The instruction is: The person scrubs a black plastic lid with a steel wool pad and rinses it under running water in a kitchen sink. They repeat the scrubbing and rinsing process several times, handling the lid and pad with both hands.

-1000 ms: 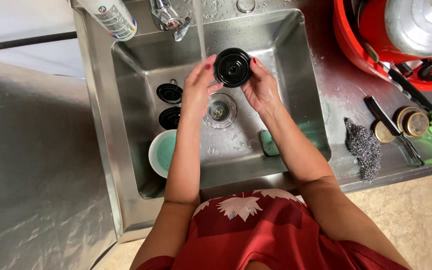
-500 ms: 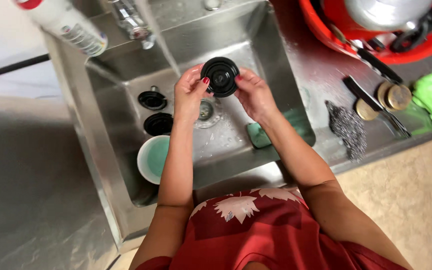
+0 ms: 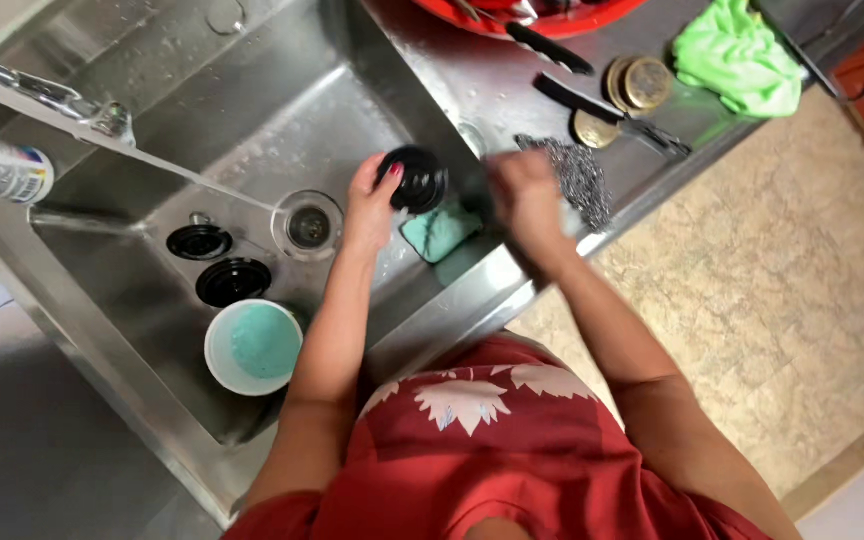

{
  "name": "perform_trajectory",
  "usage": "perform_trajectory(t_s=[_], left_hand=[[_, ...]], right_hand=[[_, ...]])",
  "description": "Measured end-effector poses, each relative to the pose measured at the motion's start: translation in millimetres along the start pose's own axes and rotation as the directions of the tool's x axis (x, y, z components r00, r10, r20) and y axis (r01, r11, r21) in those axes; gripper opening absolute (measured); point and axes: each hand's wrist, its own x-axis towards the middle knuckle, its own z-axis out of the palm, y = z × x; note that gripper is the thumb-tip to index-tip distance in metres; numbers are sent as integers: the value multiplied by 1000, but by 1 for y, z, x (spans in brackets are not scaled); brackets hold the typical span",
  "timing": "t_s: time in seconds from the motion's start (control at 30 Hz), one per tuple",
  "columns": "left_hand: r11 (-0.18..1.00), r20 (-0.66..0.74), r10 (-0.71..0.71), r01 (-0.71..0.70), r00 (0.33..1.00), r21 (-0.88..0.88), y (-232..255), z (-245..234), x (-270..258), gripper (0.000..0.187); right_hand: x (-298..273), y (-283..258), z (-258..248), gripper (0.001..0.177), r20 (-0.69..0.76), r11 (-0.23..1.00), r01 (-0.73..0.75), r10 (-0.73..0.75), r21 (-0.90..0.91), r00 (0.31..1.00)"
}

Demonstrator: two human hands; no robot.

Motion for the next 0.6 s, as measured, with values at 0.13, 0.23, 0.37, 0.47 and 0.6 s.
perform_trajectory(t_s=[0.13, 0.23, 0.37, 0.47, 0.6], left_hand=[[989, 28, 37, -41, 999, 144, -4, 47, 19, 24], [974, 28, 19, -24, 999, 226, -7, 63, 24, 21], [942, -2, -10, 11, 1000, 334, -19, 65, 30, 21], [942, -24, -21, 27, 1000, 334, -20, 65, 32, 20], [952, -83, -10, 35, 997, 303, 18, 60, 19, 19]], right_hand=[[-2, 73, -18, 26, -23, 952, 78, -89, -297, 996], [-12, 106, -12, 40, 61, 934, 80, -63, -347, 996], [-19, 114, -4, 35, 35, 962, 8, 1, -271, 999], [-13, 114, 6, 29, 12, 978, -4, 7, -211, 1000], [9, 97, 15, 34, -3, 999, -21, 21, -47, 1000]])
